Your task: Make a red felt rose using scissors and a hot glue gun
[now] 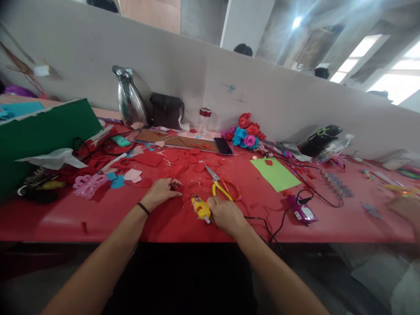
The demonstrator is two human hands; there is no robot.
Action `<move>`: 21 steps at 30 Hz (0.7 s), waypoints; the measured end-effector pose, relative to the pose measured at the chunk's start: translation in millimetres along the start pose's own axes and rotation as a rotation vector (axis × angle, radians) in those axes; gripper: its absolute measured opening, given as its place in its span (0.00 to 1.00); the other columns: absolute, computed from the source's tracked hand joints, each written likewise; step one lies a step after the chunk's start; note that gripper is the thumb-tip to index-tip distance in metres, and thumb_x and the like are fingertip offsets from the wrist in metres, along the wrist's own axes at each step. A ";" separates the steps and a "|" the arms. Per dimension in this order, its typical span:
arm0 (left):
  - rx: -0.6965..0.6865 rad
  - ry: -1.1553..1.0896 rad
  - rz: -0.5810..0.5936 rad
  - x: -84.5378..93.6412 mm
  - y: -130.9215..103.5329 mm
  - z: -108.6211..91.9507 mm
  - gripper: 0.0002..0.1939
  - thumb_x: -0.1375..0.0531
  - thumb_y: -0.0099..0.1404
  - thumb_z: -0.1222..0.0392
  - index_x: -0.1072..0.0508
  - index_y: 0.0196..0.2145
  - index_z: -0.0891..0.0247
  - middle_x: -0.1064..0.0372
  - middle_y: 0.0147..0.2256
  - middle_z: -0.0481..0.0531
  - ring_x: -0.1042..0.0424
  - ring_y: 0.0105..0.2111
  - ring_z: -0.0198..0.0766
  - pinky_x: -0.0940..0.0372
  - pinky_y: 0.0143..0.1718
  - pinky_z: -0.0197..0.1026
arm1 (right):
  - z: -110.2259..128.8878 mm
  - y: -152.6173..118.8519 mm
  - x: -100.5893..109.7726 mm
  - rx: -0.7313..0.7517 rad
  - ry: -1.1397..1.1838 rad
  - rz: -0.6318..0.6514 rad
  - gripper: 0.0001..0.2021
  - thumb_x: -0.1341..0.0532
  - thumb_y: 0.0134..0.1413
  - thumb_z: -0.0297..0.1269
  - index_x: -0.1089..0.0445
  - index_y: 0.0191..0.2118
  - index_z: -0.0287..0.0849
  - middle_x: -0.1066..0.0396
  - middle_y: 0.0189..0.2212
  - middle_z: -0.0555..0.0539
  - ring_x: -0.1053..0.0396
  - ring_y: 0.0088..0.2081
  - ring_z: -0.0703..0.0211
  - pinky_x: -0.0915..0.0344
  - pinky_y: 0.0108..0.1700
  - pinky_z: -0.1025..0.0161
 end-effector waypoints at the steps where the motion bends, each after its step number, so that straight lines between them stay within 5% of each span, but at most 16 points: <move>1: 0.001 0.003 0.001 0.1 0.2 0.0 0.14 0.35 0.44 0.62 0.27 0.31 0.64 0.28 0.29 0.50 0.28 0.31 0.39 0.36 0.31 0.37 | -3.3 -1.1 0.0 0.002 0.004 -0.011 0.12 0.46 0.59 0.45 0.36 0.36 0.41 0.28 0.34 0.42 0.29 0.32 0.54 0.47 0.26 0.64; 8: -0.019 0.063 -0.001 2.5 0.5 -1.5 0.13 0.34 0.44 0.62 0.26 0.31 0.62 0.26 0.28 0.49 0.28 0.30 0.39 0.36 0.31 0.37 | -12.4 -6.6 -5.4 0.012 0.255 -0.203 0.15 0.49 0.60 0.50 0.38 0.36 0.42 0.29 0.33 0.44 0.31 0.33 0.56 0.45 0.29 0.64; 14: -0.015 0.036 -0.012 1.8 1.2 -0.6 0.13 0.34 0.43 0.62 0.25 0.30 0.63 0.27 0.26 0.50 0.28 0.29 0.39 0.37 0.30 0.38 | 1.0 0.6 -11.8 0.056 0.447 -0.165 0.17 0.48 0.58 0.54 0.39 0.32 0.43 0.31 0.29 0.48 0.34 0.29 0.60 0.47 0.28 0.65; 21: -0.013 -0.033 -0.037 0.6 2.1 0.8 0.12 0.33 0.40 0.63 0.26 0.27 0.62 0.29 0.23 0.47 0.30 0.27 0.38 0.38 0.29 0.37 | 6.6 1.5 -8.0 0.057 0.280 -0.116 0.16 0.45 0.58 0.52 0.39 0.32 0.42 0.30 0.29 0.48 0.33 0.28 0.59 0.50 0.27 0.65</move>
Point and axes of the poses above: each hand's wrist, its own y-axis towards the middle knuckle, its own x-axis out of the back of the hand, z = x × y, the point moved 2 cm from there along y, towards the middle knuckle
